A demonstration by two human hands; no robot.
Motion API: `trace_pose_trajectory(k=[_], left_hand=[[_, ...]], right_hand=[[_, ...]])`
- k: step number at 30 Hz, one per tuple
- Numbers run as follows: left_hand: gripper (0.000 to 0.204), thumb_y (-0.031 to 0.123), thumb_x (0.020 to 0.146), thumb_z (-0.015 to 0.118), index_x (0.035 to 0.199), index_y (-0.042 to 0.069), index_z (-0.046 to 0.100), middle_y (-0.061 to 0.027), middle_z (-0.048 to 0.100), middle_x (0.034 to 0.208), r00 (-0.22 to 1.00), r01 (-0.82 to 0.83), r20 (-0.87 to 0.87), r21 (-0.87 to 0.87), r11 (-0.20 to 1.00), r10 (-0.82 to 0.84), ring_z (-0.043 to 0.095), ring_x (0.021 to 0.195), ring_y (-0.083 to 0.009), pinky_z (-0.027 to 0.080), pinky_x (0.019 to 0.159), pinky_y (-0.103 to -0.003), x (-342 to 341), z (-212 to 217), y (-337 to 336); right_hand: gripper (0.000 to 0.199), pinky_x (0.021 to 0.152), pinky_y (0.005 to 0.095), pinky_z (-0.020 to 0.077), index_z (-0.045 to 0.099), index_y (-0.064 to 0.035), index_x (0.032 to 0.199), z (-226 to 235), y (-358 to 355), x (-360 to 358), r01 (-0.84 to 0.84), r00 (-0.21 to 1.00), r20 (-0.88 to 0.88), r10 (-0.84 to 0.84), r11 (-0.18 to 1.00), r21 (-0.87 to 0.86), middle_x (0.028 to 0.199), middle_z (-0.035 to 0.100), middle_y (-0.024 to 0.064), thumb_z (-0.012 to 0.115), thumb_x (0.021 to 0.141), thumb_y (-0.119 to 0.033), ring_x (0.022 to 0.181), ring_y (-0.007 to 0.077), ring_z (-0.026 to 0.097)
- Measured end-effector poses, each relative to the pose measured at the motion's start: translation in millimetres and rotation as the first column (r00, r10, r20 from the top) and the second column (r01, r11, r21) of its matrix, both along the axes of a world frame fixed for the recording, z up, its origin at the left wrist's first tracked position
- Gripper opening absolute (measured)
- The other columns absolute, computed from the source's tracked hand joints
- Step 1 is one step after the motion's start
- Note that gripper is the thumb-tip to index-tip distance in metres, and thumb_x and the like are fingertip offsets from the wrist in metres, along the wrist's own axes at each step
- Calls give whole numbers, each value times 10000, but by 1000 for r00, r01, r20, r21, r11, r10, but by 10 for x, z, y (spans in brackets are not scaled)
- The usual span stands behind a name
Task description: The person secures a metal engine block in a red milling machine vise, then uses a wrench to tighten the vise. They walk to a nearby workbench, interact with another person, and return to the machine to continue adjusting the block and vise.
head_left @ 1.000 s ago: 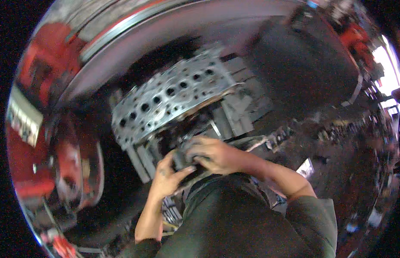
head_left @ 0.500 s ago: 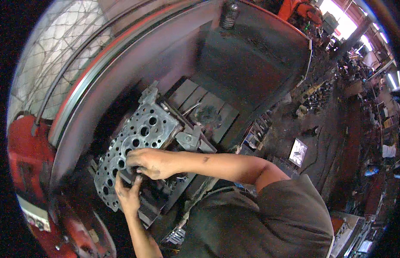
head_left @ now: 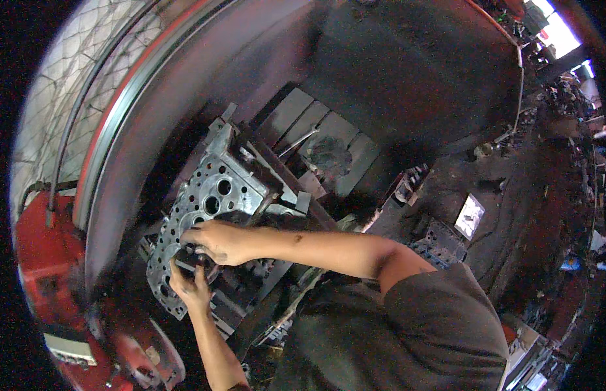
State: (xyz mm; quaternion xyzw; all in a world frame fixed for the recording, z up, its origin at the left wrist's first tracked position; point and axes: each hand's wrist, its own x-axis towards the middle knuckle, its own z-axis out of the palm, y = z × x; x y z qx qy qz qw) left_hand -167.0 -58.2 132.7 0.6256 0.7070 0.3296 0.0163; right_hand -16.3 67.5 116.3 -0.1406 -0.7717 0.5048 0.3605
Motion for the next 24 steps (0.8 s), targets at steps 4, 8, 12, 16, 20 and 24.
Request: trace_pose_trajectory(k=[4, 8, 12, 16, 20, 24], left_hand=[[483, 171, 788, 676, 1148, -98, 499, -242, 628, 850, 996, 61, -60, -20, 998, -62, 623, 720, -417, 488, 657, -421, -37, 12, 32], [595, 373, 836, 647, 1172, -94, 493, -291, 602, 958, 940, 106, -331, 62, 992, -80, 588, 806, -482, 476, 709, -497, -176, -100, 121], [626, 398, 850, 606, 1203, -98, 466, -304, 567, 1054, 868, 150, -484, 51, 987, -107, 548, 918, -499, 440, 789, -536, -327, -267, 265], [606, 388, 850, 598, 1193, -94, 466, -304, 559, 1033, 912, 170, -372, -35, 985, -171, 534, 893, -500, 424, 766, -538, -372, -295, 365], [603, 386, 863, 590, 1187, -107, 467, -290, 567, 932, 948, 203, -248, -5, 979, -198, 524, 817, -492, 405, 710, -526, -310, -262, 415], [597, 382, 866, 598, 1184, -107, 472, -289, 568, 909, 966, 186, -176, -36, 982, -189, 524, 812, -490, 402, 706, -524, -260, -255, 395]], right_hand=[[303, 862, 450, 466, 569, 25, 1100, -37, 55, -11, 17, 993, -121, -12, 999, 41, 993, 596, 244, 613, 833, -112, 986, 410, 575], [366, 883, 438, 468, 621, 61, 1048, 75, 142, -19, 20, 999, -34, -27, 982, -188, 1019, 627, 272, 690, 810, -209, 987, 391, 613], [343, 787, 447, 467, 615, 59, 1022, 76, 250, -45, 55, 982, 188, 2, 953, -297, 935, 617, 273, 717, 788, -170, 914, 419, 605], [192, 746, 436, 453, 574, 31, 834, -104, 317, -146, 38, 998, -45, -39, 999, -20, 823, 548, 212, 670, 672, -10, 850, 403, 548], [234, 742, 452, 443, 542, 39, 835, -280, 330, -233, 23, 981, -195, -12, 998, 53, 824, 543, 215, 639, 624, 9, 851, 403, 549], [294, 774, 446, 448, 553, 43, 901, -289, 288, -223, 90, 980, -183, -78, 994, 60, 864, 548, 212, 641, 624, -1, 878, 403, 545]])
